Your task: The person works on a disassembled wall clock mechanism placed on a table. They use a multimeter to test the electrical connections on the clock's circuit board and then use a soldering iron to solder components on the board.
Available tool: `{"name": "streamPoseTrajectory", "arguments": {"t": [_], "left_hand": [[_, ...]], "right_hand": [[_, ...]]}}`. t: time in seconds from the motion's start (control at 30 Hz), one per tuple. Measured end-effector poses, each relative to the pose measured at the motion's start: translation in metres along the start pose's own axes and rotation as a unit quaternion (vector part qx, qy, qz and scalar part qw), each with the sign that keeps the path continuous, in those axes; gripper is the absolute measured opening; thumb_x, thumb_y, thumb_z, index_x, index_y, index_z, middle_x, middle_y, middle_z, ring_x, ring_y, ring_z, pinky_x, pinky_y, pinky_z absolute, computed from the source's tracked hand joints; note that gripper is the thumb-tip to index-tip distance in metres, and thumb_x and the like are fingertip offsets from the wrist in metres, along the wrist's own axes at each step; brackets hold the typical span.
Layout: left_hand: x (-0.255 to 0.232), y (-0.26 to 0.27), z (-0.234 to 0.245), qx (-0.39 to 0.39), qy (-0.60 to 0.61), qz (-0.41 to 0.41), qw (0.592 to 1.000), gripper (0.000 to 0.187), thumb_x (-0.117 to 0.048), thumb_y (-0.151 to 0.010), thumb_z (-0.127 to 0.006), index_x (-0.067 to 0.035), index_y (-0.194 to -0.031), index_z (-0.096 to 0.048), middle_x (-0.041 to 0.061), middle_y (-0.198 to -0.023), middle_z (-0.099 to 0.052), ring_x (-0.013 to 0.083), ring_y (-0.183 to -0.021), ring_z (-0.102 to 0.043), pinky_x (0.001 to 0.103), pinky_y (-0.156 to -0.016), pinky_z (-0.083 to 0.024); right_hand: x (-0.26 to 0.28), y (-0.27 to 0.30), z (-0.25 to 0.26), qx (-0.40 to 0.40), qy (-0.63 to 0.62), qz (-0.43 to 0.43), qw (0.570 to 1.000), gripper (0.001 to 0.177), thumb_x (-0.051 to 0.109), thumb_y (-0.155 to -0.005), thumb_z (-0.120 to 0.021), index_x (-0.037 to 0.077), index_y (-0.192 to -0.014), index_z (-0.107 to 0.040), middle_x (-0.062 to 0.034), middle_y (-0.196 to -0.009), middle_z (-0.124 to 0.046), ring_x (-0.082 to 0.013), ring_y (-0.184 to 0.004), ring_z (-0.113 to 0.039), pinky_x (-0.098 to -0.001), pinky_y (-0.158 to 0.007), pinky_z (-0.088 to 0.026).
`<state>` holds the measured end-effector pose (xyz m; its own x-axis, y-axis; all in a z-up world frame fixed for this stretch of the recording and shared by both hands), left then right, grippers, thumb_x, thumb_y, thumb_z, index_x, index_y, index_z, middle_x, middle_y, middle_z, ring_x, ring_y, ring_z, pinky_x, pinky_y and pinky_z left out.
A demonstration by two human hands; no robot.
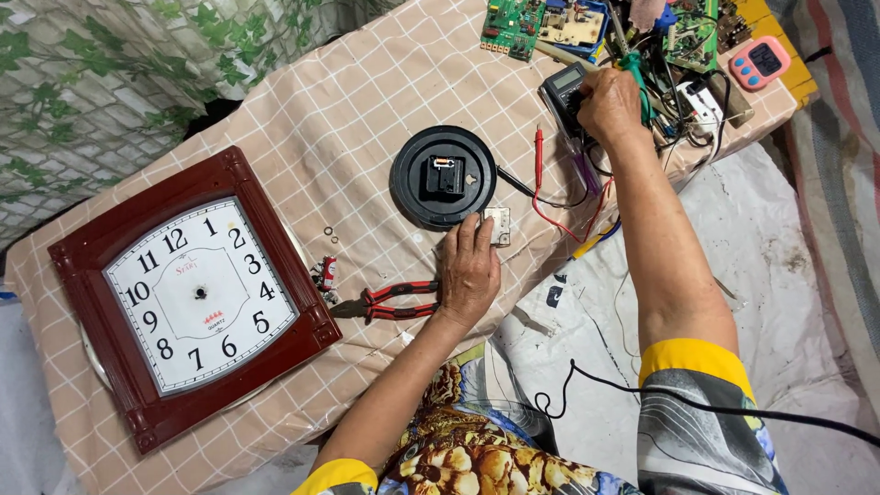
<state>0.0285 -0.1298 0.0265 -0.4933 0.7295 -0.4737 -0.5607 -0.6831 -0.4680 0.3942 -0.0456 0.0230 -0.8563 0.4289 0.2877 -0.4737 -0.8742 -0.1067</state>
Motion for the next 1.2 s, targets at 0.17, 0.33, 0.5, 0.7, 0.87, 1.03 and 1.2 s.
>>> {"name": "streamPoseTrajectory", "arguments": {"t": [0.17,0.33,0.5,0.7,0.87,1.03,1.2], "left_hand": [[0.001,0.003,-0.002,0.002,0.001,0.005,1.0,0.056,-0.006,-0.084,-0.071,-0.004,-0.138,-0.058,0.016,-0.14,-0.054,0.0335,-0.117,-0.055,0.045,-0.104,-0.047],[0.001,0.0,-0.001,0.005,0.008,0.006,1.0,0.055,-0.006,-0.084,-0.069,-0.003,-0.138,-0.057,0.016,-0.141,-0.053,0.0337,-0.118,-0.054,0.044,-0.106,-0.046],[0.002,0.002,-0.003,0.005,0.007,0.005,1.0,0.055,-0.008,-0.084,-0.069,-0.003,-0.138,-0.057,0.016,-0.141,-0.052,0.034,-0.118,-0.054,0.046,-0.105,-0.047],[0.001,0.0,0.001,-0.009,0.003,-0.01,1.0,0.052,-0.006,-0.084,-0.067,-0.001,-0.136,-0.058,0.018,-0.139,-0.054,0.0349,-0.115,-0.055,0.046,-0.102,-0.048],[0.002,0.002,-0.004,-0.054,0.012,-0.018,0.998,0.051,-0.005,-0.083,-0.067,-0.002,-0.133,-0.06,0.018,-0.133,-0.055,0.0352,-0.117,-0.057,0.045,-0.098,-0.05],[0.004,0.008,-0.007,-0.054,0.024,-0.03,0.998,0.05,-0.005,-0.083,-0.067,-0.001,-0.132,-0.06,0.019,-0.133,-0.055,0.0364,-0.118,-0.056,0.046,-0.099,-0.05],[0.005,0.008,-0.007,-0.062,0.01,-0.033,0.998,0.05,-0.006,-0.081,-0.066,0.0,-0.13,-0.061,0.02,-0.132,-0.055,0.0361,-0.116,-0.056,0.045,-0.098,-0.05]], "right_hand": [[-0.004,-0.001,-0.005,0.007,0.002,-0.017,1.0,0.043,-0.014,-0.072,-0.075,0.007,-0.109,-0.081,-0.0194,-0.093,-0.076,-0.0346,-0.087,-0.072,-0.0394,-0.074,-0.063],[-0.008,-0.001,-0.006,0.004,-0.013,-0.016,1.0,0.051,-0.012,-0.068,-0.085,0.006,-0.116,-0.08,-0.024,-0.101,-0.075,-0.0376,-0.092,-0.072,-0.0399,-0.082,-0.062],[0.024,0.018,0.027,0.061,-0.062,-0.064,0.994,0.036,-0.009,-0.095,-0.061,0.005,-0.124,-0.075,-0.023,-0.12,-0.071,-0.0342,-0.101,-0.068,-0.0378,-0.093,-0.059],[0.079,0.078,0.076,-0.241,-0.104,0.16,0.952,0.008,-0.013,-0.101,-0.062,-0.005,-0.103,-0.063,-0.0232,-0.096,-0.07,-0.032,-0.081,-0.072,-0.0354,-0.069,-0.066],[0.109,0.145,-0.007,-0.056,-0.044,0.095,0.993,0.019,0.016,-0.087,-0.078,0.006,-0.101,-0.07,-0.0196,-0.09,-0.069,-0.0413,-0.086,-0.072,-0.0552,-0.069,-0.059],[0.129,0.159,0.002,-0.034,0.113,0.048,0.992,0.03,0.024,-0.087,-0.077,0.004,-0.104,-0.062,-0.0176,-0.098,-0.065,-0.0372,-0.092,-0.069,-0.052,-0.068,-0.061],[0.12,0.158,-0.003,-0.045,0.039,0.014,0.998,0.04,0.021,-0.081,-0.082,0.007,-0.114,-0.064,-0.0169,-0.113,-0.06,-0.043,-0.105,-0.061,-0.0543,-0.075,-0.06]]}}
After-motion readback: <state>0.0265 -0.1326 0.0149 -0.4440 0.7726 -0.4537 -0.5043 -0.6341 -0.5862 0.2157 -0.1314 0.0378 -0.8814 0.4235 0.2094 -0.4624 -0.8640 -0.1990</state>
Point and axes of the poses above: each hand's wrist, its own y-axis away from the middle knuckle, its own z-axis out of the back of the hand, x = y × z, the point moved 2 cm from there along -y, towards the middle knuckle
